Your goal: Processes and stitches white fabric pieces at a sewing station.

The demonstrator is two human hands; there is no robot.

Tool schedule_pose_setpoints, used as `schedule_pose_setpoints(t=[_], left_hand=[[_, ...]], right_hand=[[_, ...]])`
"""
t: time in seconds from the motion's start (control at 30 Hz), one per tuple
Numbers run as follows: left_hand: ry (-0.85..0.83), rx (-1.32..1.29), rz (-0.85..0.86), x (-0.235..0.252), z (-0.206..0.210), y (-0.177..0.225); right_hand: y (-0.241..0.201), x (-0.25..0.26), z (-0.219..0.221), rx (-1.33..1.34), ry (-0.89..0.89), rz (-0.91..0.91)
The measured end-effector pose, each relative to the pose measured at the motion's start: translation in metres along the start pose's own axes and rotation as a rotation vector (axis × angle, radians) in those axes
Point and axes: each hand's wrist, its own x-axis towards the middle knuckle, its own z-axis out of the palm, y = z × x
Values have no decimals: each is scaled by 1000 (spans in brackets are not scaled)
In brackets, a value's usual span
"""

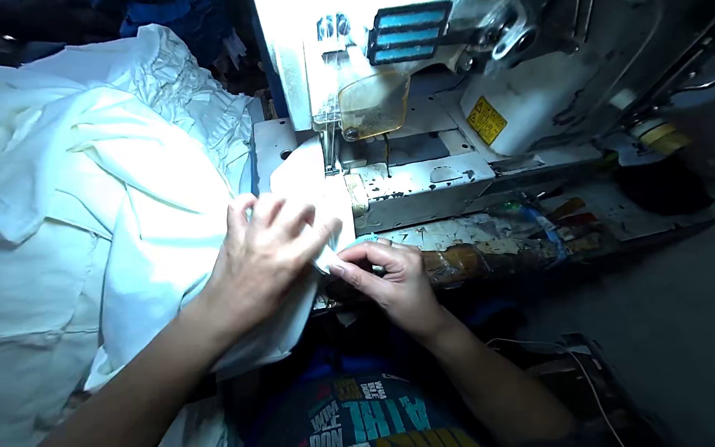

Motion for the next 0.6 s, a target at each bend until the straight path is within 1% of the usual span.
schedule_pose_setpoints(t=[0.03,0.1,0.2,0.37,0.47,0.53,0.57,0.6], left_hand=[[28,4,-37,0,7,-3],[56,37,-83,6,7,-7],[5,62,-119,12,0,-4],[-65,33,-132,27,-2,-14],[-53,52,-163,32,4,-17],[18,6,-219,20,9,-3],[86,-24,-247,7,17,6],[157,-49,-265,-6,29,12]], right_hand=[[1,-1,1,0,3,8],[-3,1,-1,-15,19,-14],[-8,0,-3,-60,54,-38],[7,7,4,-84,98,-36],[17,18,6,-71,96,-55],[4,16,-14,-88,112,-113],[-7,10,-35,-152,153,-172],[-17,2,-63,-273,212,-224]])
